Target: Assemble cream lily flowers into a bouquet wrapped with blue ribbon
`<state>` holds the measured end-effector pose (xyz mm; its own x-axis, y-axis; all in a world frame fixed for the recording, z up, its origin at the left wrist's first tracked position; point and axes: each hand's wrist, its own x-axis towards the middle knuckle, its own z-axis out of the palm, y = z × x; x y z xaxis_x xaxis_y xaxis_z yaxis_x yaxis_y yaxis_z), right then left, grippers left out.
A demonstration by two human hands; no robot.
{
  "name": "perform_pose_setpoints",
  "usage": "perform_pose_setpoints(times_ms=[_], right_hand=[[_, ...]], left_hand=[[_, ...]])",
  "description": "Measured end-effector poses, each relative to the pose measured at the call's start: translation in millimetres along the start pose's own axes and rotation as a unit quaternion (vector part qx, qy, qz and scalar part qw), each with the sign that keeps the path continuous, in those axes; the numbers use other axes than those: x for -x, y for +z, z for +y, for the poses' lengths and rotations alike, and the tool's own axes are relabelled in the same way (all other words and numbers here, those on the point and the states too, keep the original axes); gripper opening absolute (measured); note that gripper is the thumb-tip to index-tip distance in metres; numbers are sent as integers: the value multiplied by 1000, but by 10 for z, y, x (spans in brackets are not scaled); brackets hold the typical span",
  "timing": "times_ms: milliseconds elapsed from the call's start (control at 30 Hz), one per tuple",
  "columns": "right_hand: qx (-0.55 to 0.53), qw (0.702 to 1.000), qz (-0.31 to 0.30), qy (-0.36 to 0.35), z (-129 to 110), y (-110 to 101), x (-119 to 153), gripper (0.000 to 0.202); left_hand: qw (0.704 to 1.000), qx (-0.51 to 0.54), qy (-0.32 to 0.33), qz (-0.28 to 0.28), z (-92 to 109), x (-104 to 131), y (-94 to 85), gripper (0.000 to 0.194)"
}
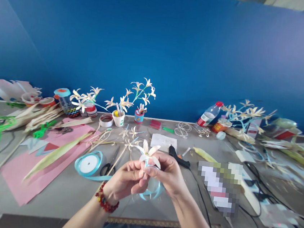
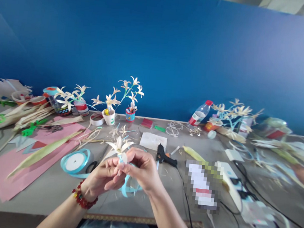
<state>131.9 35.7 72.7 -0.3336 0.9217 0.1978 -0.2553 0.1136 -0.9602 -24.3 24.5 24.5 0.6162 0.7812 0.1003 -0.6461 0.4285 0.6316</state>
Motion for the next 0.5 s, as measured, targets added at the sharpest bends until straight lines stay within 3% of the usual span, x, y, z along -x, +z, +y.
perform_pose_setpoints(times_ms=[133,267,500], right_hand=[[15,999,38,-14,-9,-21,-1,31],[84,993,65,-54,36,-32,8,28],[159,978,83,-105,40,4,61,21]], left_hand=[[993,-57,66,74,-46,6,40,21],[963,-159,147,158,-84,31,83,16],[955,-147,160,203,-80,41,184,25]])
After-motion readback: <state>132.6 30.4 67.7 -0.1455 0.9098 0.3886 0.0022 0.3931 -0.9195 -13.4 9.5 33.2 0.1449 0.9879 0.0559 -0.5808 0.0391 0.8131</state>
